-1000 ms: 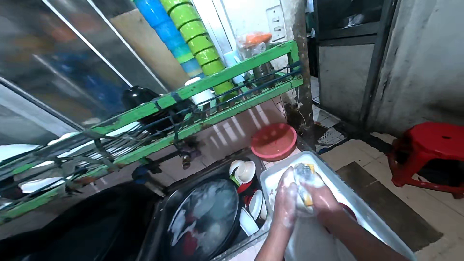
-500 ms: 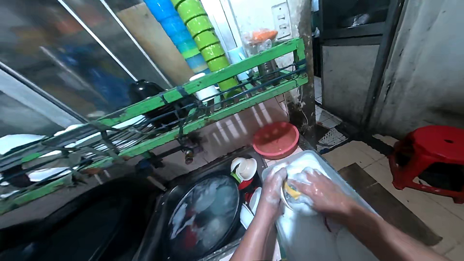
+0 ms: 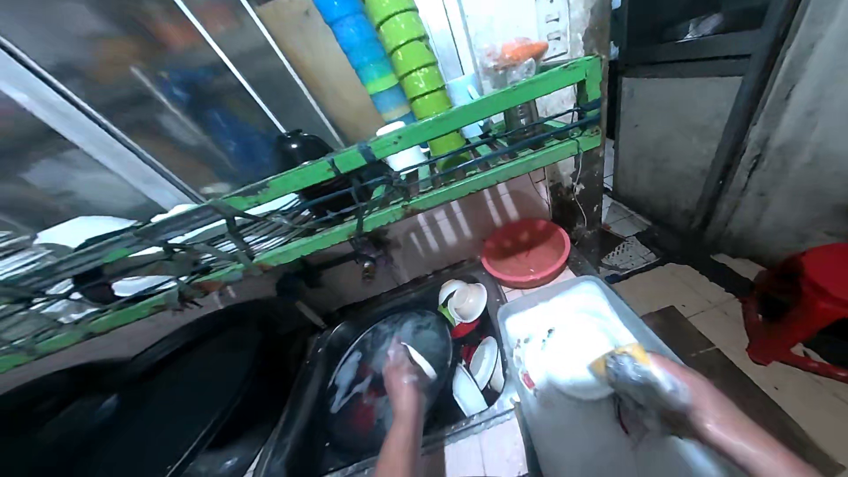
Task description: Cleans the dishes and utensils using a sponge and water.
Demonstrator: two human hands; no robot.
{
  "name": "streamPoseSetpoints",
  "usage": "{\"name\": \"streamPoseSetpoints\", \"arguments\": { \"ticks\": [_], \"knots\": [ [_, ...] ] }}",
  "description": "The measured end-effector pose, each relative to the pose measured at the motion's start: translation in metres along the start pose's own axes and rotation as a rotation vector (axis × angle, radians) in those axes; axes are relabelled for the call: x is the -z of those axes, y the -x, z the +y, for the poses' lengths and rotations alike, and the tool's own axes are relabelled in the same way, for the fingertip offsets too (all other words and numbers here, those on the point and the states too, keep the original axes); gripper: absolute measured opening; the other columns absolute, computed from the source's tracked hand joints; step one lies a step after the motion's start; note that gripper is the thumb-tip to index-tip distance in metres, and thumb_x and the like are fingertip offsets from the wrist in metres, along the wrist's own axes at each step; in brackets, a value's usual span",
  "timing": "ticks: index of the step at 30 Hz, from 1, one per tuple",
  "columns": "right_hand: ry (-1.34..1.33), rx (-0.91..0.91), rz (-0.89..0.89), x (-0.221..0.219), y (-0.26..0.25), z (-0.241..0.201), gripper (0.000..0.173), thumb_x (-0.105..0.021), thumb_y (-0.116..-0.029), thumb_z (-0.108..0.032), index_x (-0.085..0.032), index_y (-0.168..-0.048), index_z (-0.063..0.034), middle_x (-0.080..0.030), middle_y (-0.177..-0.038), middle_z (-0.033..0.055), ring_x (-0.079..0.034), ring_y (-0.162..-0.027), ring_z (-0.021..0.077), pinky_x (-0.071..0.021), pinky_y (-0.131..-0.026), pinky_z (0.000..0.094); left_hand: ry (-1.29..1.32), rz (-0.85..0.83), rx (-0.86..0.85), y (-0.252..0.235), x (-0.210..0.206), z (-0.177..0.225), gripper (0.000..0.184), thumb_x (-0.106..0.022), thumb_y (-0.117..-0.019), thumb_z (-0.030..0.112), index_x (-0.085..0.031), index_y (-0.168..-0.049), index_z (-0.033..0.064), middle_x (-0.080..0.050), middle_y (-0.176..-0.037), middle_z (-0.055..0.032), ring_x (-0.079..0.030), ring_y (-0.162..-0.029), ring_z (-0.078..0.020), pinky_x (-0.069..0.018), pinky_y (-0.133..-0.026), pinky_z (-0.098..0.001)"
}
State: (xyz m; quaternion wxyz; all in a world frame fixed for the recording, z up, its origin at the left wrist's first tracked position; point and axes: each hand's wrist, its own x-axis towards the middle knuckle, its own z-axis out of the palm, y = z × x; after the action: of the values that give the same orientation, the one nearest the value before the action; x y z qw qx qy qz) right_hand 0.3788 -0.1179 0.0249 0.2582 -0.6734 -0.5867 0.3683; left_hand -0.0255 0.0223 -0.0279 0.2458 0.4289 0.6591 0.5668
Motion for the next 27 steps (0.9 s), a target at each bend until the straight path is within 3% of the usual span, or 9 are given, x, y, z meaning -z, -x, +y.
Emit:
{"name": "streamPoseSetpoints", "arguments": {
  "ticks": [5, 7, 9, 11, 14, 18, 21, 24, 27],
  "knots": [
    [0.220, 0.066, -0.059, 0.006, 0.037, 0.013, 0.051, -0.072, -0.0929, -0.024, -0.061, -0.136, 0.0018, -0.063, -0.126, 0.0335, -0.061, -0.118, 0.0524, -0.0458, -0.100, 0.0701, -0.254, -0.291, -0.173, 0.027, -0.049, 0.056, 0.049, -0.046, -0.1057, 0.010, -0.039, -0.150, -0.0104, -0.037, -0.157, -0.0314, -0.039, -0.146, -0.0393, -0.0339, -0.120, -0.0483],
    [0.305, 0.095, -0.107, -0.003, 0.040, 0.014, 0.055, -0.070, -0.0953, -0.032, -0.058, -0.142, -0.0057, -0.062, -0.134, 0.0283, -0.059, -0.124, 0.0497, -0.0466, -0.102, 0.0685, -0.367, -0.654, -0.239, 0.074, -0.101, 0.086, 0.061, -0.062, -0.0980, 0.013, -0.040, -0.152, -0.0043, -0.042, -0.156, -0.0264, -0.042, -0.145, -0.0344, -0.0362, -0.120, -0.0478],
    [0.321, 0.174, -0.073, -0.010, 0.040, 0.022, 0.051, -0.069, -0.0953, -0.034, -0.062, -0.138, -0.0066, -0.064, -0.133, 0.0233, -0.060, -0.125, 0.0449, -0.0479, -0.103, 0.0639, -0.627, -1.181, -0.457, 0.117, -0.138, 0.083, 0.087, -0.075, -0.0893, 0.024, -0.030, -0.160, 0.0012, -0.023, -0.168, -0.0206, -0.020, -0.156, -0.0333, -0.0188, -0.126, -0.0543],
    [0.310, 0.166, -0.062, -0.009, 0.041, 0.022, 0.052, -0.071, -0.0934, -0.030, -0.061, -0.137, -0.0025, -0.063, -0.133, 0.0259, -0.059, -0.125, 0.0469, -0.0467, -0.104, 0.0646, -0.918, -1.451, -0.634, 0.149, -0.154, 0.079, 0.091, -0.077, -0.0889, 0.027, -0.028, -0.162, 0.0076, -0.014, -0.170, -0.0202, -0.012, -0.157, -0.0385, -0.0151, -0.122, -0.0687],
    [0.334, 0.085, -0.100, -0.009, 0.034, 0.023, 0.058, -0.070, -0.0938, -0.032, -0.057, -0.142, -0.0031, -0.063, -0.133, 0.0275, -0.059, -0.124, 0.0485, -0.0463, -0.103, 0.0673, -1.040, -1.494, -0.661, 0.161, -0.159, 0.070, 0.052, -0.059, -0.1017, 0.018, -0.048, -0.151, 0.0054, -0.031, -0.164, -0.0225, -0.026, -0.153, -0.0425, -0.0256, -0.118, -0.0694],
    [0.213, 0.085, -0.068, -0.004, 0.038, 0.020, 0.056, -0.067, -0.0964, -0.034, -0.056, -0.142, -0.0036, -0.066, -0.128, 0.0262, -0.064, -0.118, 0.0456, -0.0480, -0.100, 0.0674, -0.841, -1.566, -0.622, 0.158, -0.153, 0.076, 0.030, -0.057, -0.1034, 0.018, -0.067, -0.123, -0.0030, -0.063, -0.132, -0.0238, -0.057, -0.128, -0.0407, -0.0462, -0.104, -0.0615],
    [-0.088, 0.141, 0.182, 0.000, 0.043, 0.024, 0.054, -0.070, -0.0933, -0.023, -0.057, -0.131, 0.0132, -0.065, -0.122, 0.0327, -0.064, -0.116, 0.0438, -0.0487, -0.102, 0.0598, -0.338, -1.438, -0.001, 0.157, -0.141, 0.093, 0.043, -0.051, -0.1065, 0.026, -0.059, -0.130, -0.0098, -0.064, -0.124, -0.0268, -0.061, -0.116, -0.0336, -0.0467, -0.103, -0.0506],
    [-0.314, 0.063, 0.446, 0.001, 0.030, 0.015, 0.070, -0.074, -0.0870, -0.026, -0.049, -0.140, 0.0109, -0.062, -0.131, 0.0275, -0.061, -0.122, 0.0323, -0.0488, -0.106, 0.0480, 0.044, -1.123, 0.407, 0.167, -0.123, 0.127, 0.047, -0.062, -0.0990, 0.023, -0.054, -0.138, -0.0020, -0.065, -0.125, -0.0181, -0.064, -0.115, -0.0238, -0.0514, -0.101, -0.0453],
    [-0.256, 0.375, 0.544, -0.019, 0.018, -0.017, 0.072, -0.080, -0.0834, -0.034, -0.056, -0.137, 0.0082, -0.064, -0.132, 0.0214, -0.063, -0.124, 0.0256, -0.0512, -0.108, 0.0412, 0.172, -1.172, 0.103, 0.171, -0.086, 0.112, 0.039, -0.060, -0.0903, 0.008, -0.058, -0.128, -0.0003, -0.070, -0.111, -0.0052, -0.066, -0.101, -0.0091, -0.0551, -0.091, -0.0294]
  ]
}}
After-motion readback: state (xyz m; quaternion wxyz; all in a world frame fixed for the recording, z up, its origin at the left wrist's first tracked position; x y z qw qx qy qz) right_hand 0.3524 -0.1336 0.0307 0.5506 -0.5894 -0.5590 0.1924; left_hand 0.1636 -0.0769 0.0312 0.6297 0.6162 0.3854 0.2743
